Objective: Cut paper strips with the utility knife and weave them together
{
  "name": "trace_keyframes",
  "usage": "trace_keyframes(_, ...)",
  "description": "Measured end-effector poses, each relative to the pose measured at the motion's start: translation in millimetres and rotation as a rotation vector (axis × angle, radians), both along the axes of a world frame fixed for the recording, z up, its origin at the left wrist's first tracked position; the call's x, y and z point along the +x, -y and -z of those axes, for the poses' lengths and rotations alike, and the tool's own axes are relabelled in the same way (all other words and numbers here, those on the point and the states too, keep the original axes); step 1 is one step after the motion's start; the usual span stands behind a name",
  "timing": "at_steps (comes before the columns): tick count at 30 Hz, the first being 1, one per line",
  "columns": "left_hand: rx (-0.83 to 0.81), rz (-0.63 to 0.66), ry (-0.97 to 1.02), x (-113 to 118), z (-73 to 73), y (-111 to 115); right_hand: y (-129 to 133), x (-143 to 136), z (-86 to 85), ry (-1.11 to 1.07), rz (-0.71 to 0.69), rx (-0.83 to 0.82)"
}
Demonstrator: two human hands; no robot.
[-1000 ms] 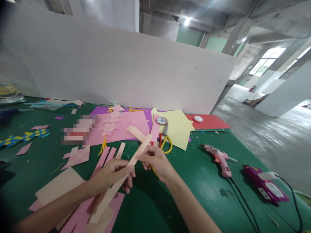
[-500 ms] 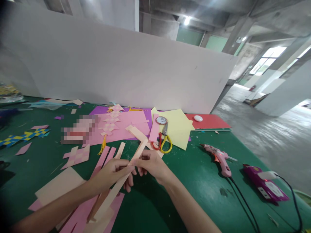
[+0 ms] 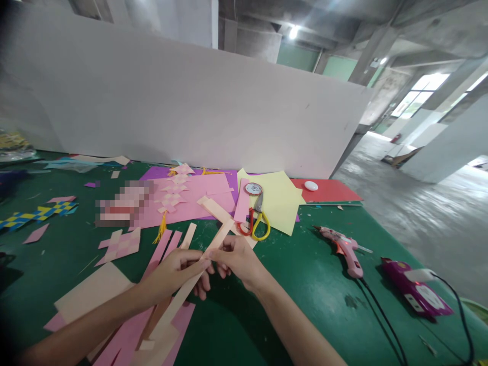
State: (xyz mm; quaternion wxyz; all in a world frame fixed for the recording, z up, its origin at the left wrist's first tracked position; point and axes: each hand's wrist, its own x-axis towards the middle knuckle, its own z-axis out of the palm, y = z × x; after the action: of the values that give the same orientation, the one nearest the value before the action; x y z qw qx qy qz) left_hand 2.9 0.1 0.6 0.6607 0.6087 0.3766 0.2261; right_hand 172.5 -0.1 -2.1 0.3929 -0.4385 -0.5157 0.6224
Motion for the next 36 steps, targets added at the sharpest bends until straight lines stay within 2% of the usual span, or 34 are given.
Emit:
trace_keyframes(12,-0.062,0.019,0.037,-1,-0.9,0,-1,1,0.8,0.024,-0.024,0.024)
trace_keyframes(18,-0.07,-0.011,0.068,-2,-2.8,-2,-2,8,-4.6,0.04,-0.127,0.003)
trace_keyframes(23,-0.059,-0.017,0.057,-3,-3.7,-2,-1,8,-4.5,0.028,-0.062,0.004)
trace_keyframes(30,-0.077,0.04,0.059,-4,-3.1,-1,-4,12,1.3,-0.074,0.08,-0.004)
trace_keyframes(36,-0.123,0.048,0.036,-3,0.8,0,-2,10,-1.2,-0.047,0.015,-0.018)
